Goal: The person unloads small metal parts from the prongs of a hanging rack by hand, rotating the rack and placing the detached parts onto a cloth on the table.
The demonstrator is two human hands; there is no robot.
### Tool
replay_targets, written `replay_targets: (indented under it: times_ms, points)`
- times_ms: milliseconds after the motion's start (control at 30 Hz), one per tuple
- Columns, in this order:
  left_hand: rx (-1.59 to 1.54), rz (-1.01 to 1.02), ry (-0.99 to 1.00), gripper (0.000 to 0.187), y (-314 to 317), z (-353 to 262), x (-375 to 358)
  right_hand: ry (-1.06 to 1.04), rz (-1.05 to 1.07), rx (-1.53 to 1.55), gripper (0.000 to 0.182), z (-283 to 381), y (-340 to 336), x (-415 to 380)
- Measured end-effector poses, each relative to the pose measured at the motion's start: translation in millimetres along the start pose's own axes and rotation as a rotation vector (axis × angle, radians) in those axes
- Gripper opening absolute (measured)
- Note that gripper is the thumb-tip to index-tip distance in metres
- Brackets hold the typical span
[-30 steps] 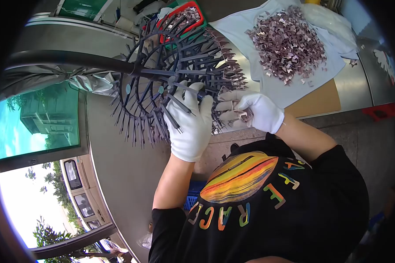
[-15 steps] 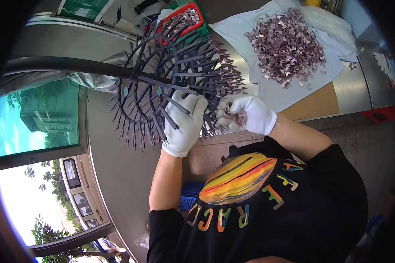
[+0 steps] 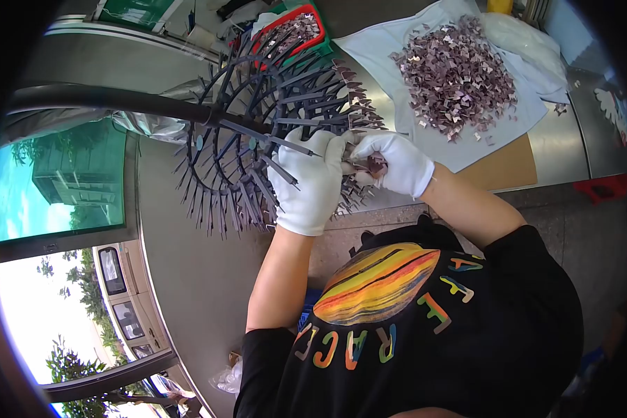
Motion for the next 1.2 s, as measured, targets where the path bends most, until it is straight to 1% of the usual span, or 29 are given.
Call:
replay_targets:
  times_ms: [33, 67, 100, 167, 200, 300, 333, 400, 433, 500, 533, 567, 633, 700, 733, 833, 867, 967, 1000, 1100, 1133, 1200]
  points:
    - [-0.113, 0.081, -0.051, 0.010, 2, 2, 4, 0.021, -0.024, -0.004, 0.024, -1, -1, 0]
    - [-0.025, -0.033, 0.065, 0.010, -5, -6, 3, 0.041, -0.049, -0.006, 0.025, -1, 0, -3]
    - [-0.035, -0.046, 0.071, 0.011, -6, -6, 1, 0.058, -0.074, -0.009, 0.025, -1, -1, -4]
    - [-0.051, -0.077, 0.086, 0.013, -11, -7, -7, 0.096, 0.013, -0.033, 0.024, -5, 5, -3]
    - [0.018, -0.073, 0.113, 0.011, -11, -6, -10, 0.117, 0.057, -0.045, 0.024, -8, 8, -2]
    - [-0.049, 0.008, 0.129, 0.013, -10, 5, -18, 0.127, -0.027, -0.102, 0.023, -21, 8, -3]
    - [-0.013, -0.002, 0.202, 0.012, -14, 3, -20, 0.136, -0.070, -0.098, 0.021, -27, 6, -1]
    - [0.060, -0.029, 0.351, 0.010, -21, -5, -22, 0.137, -0.032, -0.104, 0.020, -39, 7, 7]
    - [0.027, 0.008, 0.325, 0.010, -21, -2, -23, 0.138, -0.011, -0.108, 0.020, -42, 8, 10]
    - [-0.033, 0.083, 0.278, 0.010, -23, 0, -27, 0.112, 0.032, -0.235, 0.019, -40, 15, 7]
    - [-0.107, 0.157, 0.164, 0.011, -19, 8, -31, 0.115, 0.049, -0.316, 0.019, -40, 17, 5]
    - [-0.124, 0.186, 0.138, 0.010, -18, 10, -30, 0.117, 0.063, -0.395, 0.019, -40, 19, 3]
    - [-0.159, 0.242, 0.085, 0.010, -17, 15, -30, 0.112, 0.016, -0.302, 0.020, -46, 16, 4]
    - [0.174, -0.025, 0.153, 0.009, -16, 8, -42, 0.114, -0.055, -0.269, 0.021, -43, 17, -2]
    - [0.338, -0.159, 0.186, 0.009, -17, 2, -49, 0.109, -0.050, -0.276, 0.021, -43, 18, 0]
    - [0.038, 0.075, 0.150, 0.009, -11, 15, -40, 0.109, -0.062, -0.264, 0.022, -50, 18, 2]
    - [0.036, 0.085, 0.192, 0.010, -14, 9, -39, 0.113, -0.073, -0.249, 0.021, -52, 19, 2]
    - [0.091, 0.075, 0.197, 0.010, -13, 10, -42, 0.149, -0.056, -0.218, 0.017, -60, 15, 4]
    - [-0.026, 0.115, 0.159, 0.010, -14, 15, -39, 0.156, -0.035, -0.194, 0.017, -62, 17, 3]
    - [0.118, 0.036, 0.202, 0.011, -13, 13, -43, 0.126, 0.023, -0.177, 0.017, -62, 18, 1]
    - [0.115, 0.032, 0.200, 0.011, -13, 13, -44, 0.114, 0.040, -0.183, 0.018, -61, 18, 0]
    - [0.113, 0.024, 0.194, 0.011, -13, 14, -45, 0.062, 0.035, -0.338, 0.023, -51, 17, -2]
Point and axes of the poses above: each hand's wrist, its own x-axis towards the middle knuckle, its own y-axis out of the palm, z = x × y, the point moved 9 cm from there along x, towards the middle knuckle, and after that the axes turned 12 degrees about z, right-handed, at the moved point
